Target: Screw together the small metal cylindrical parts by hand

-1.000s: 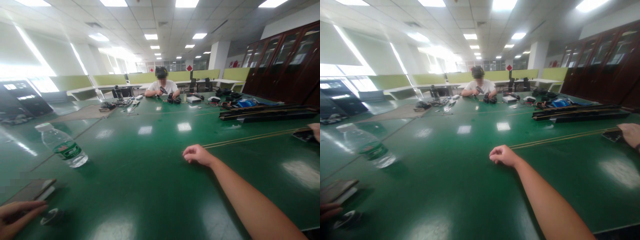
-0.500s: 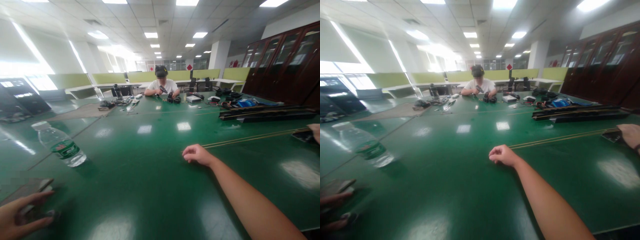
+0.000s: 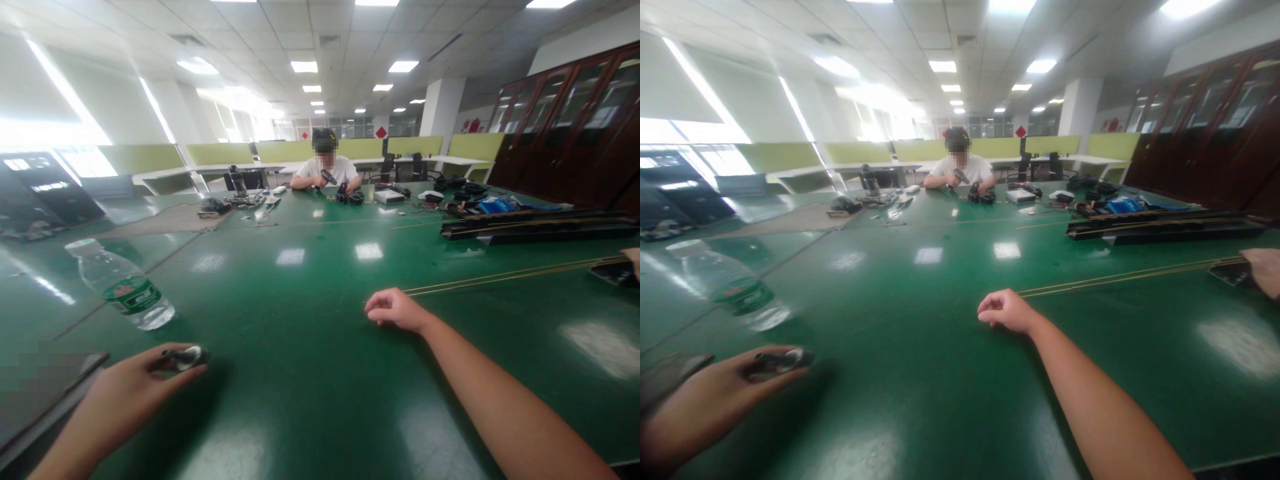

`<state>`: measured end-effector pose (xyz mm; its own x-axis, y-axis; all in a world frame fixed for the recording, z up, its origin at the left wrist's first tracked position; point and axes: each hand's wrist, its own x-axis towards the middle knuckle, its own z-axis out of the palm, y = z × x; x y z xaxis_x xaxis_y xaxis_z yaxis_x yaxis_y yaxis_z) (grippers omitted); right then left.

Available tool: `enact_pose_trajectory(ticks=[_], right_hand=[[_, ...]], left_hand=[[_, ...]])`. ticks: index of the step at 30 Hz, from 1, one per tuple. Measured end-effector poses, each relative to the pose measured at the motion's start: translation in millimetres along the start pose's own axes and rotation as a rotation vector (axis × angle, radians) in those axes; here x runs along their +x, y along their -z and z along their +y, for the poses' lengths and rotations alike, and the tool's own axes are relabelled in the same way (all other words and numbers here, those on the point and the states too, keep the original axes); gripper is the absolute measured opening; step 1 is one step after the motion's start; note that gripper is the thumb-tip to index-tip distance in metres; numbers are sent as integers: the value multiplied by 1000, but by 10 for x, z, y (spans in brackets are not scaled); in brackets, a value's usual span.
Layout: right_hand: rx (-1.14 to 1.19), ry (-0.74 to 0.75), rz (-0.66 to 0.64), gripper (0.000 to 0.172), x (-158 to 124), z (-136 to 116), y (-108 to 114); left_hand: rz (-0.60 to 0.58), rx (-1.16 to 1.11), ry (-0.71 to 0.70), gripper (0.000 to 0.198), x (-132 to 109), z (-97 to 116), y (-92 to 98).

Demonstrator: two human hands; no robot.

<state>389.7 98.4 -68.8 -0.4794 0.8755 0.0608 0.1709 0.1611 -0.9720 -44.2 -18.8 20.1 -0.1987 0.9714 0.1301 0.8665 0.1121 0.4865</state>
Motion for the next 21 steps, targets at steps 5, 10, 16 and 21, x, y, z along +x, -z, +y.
enact_pose_trajectory(ticks=[5,10,16,21], right_hand=[[-94,63,70,28,-8,-30,-82],[-268,220,142,39,-34,-86,-171],[-330,300,78,50,-35,-131,-228],[-345,349,130,50,-22,-149,-256]], left_hand=[[-125,-58,-292,26,331,967,-680],[-203,-184,-480,15,417,1677,-1496],[-199,-473,-481,17,398,1621,-1859],[-210,-652,-459,35,438,1597,-1815]])
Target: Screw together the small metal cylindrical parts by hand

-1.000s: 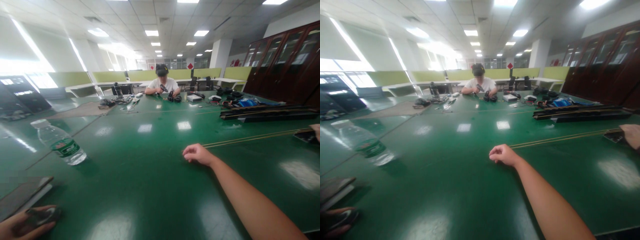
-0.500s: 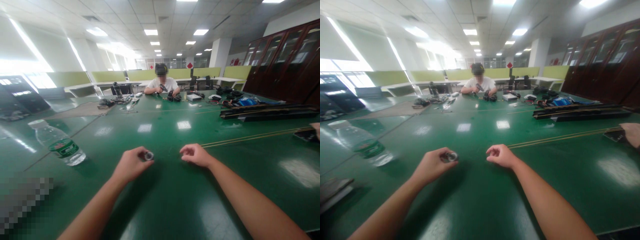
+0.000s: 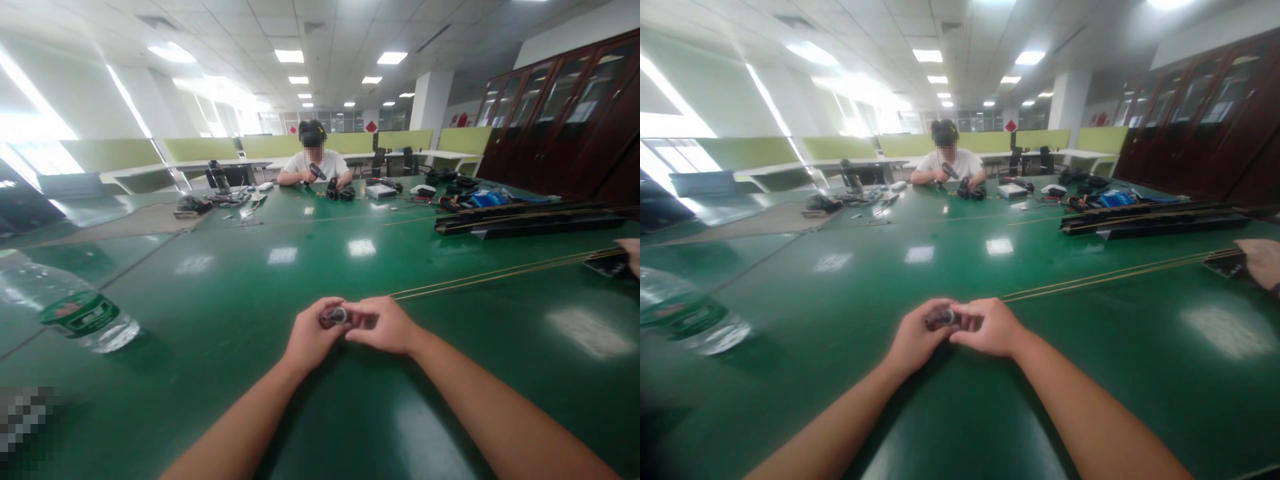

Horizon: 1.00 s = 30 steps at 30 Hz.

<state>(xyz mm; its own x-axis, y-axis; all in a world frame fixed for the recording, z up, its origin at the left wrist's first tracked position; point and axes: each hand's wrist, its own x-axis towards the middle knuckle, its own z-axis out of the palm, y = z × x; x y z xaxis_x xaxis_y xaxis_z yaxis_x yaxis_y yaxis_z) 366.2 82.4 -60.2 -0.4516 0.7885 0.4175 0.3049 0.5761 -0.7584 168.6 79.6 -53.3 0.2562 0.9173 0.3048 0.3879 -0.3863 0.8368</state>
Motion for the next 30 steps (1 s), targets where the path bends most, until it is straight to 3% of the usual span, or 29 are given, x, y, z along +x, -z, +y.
enact_pose_trajectory(ticks=[6,11,20,30], right_hand=[[21,-64,-23,43,-18,-82,35],[22,-50,-38,37,-27,-141,58],[45,-47,-47,50,-35,-112,56],[16,-39,-59,46,-32,-93,58]], left_hand=[[-23,-156,92,24,28,105,-2],[-39,-172,89,23,21,126,3],[-61,-193,85,24,21,97,-21],[88,-15,-12,26,-27,94,-31]])
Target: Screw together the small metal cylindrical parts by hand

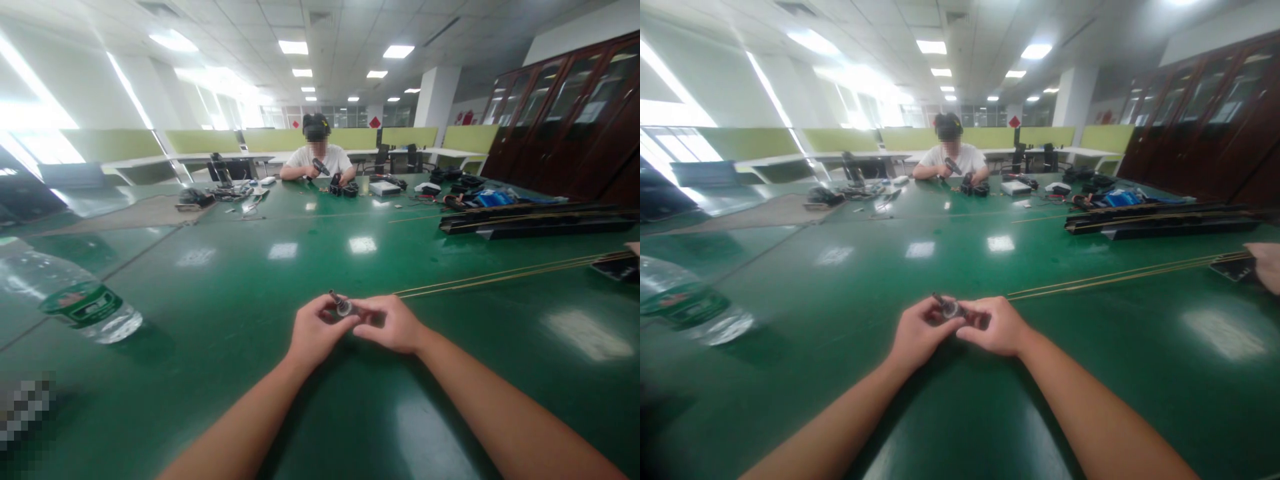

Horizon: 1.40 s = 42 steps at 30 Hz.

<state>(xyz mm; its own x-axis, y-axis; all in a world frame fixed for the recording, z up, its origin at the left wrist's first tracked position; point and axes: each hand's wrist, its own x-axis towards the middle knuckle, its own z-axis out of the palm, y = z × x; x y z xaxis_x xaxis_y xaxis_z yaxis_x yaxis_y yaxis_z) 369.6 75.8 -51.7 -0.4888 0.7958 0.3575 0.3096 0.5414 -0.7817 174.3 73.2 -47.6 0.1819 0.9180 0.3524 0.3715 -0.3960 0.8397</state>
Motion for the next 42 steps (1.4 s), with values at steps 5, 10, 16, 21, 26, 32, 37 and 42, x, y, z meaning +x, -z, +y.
enact_pose_trajectory(ticks=[5,10,16,21,26,32,37,42], right_hand=[[-28,0,-5,42,2,24,-2],[-51,-16,2,25,3,31,-14],[-21,-92,94,46,-7,96,-25],[-58,-83,150,41,5,121,-18],[-105,-49,161,36,5,113,-16],[-86,-40,110,28,13,107,-22],[-93,-26,107,25,18,94,-22],[-165,-13,115,20,18,103,-15]], left_hand=[[11,-53,-94,24,-4,-9,-24],[3,-22,-164,22,1,-52,-35],[1,133,-194,25,3,-49,-6],[-11,138,-184,28,-3,-60,-14],[-24,122,-99,29,-20,-72,-45],[-41,170,-134,15,-25,-72,-41],[-36,156,-136,15,-22,-91,-40],[-40,132,-137,18,-15,-115,-41]])
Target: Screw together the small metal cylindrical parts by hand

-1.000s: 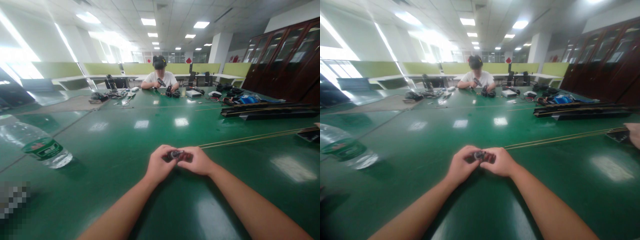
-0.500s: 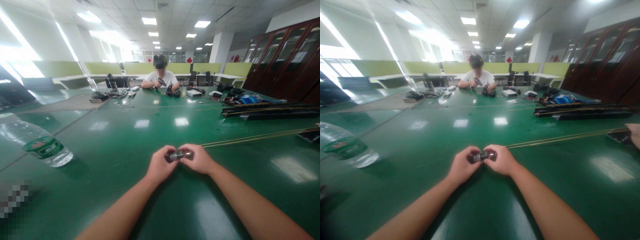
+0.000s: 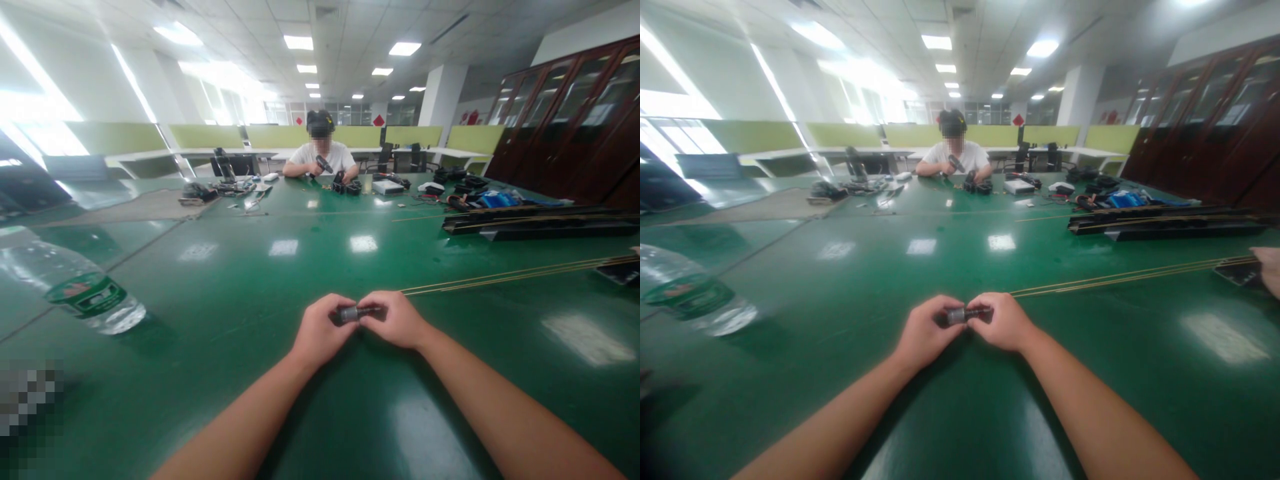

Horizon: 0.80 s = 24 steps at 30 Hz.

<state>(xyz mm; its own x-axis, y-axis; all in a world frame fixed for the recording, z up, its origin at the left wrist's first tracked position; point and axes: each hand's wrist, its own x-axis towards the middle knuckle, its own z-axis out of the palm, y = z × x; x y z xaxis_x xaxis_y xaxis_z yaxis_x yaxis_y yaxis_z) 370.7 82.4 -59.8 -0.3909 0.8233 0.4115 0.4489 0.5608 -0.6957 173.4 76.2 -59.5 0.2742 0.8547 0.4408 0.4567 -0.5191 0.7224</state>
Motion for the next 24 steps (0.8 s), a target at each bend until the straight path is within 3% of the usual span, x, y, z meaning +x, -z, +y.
enact_pose_trajectory(ticks=[24], right_hand=[[4,-41,13,13,5,28,27]], left_hand=[[13,1,24,23,17,-25,12]])
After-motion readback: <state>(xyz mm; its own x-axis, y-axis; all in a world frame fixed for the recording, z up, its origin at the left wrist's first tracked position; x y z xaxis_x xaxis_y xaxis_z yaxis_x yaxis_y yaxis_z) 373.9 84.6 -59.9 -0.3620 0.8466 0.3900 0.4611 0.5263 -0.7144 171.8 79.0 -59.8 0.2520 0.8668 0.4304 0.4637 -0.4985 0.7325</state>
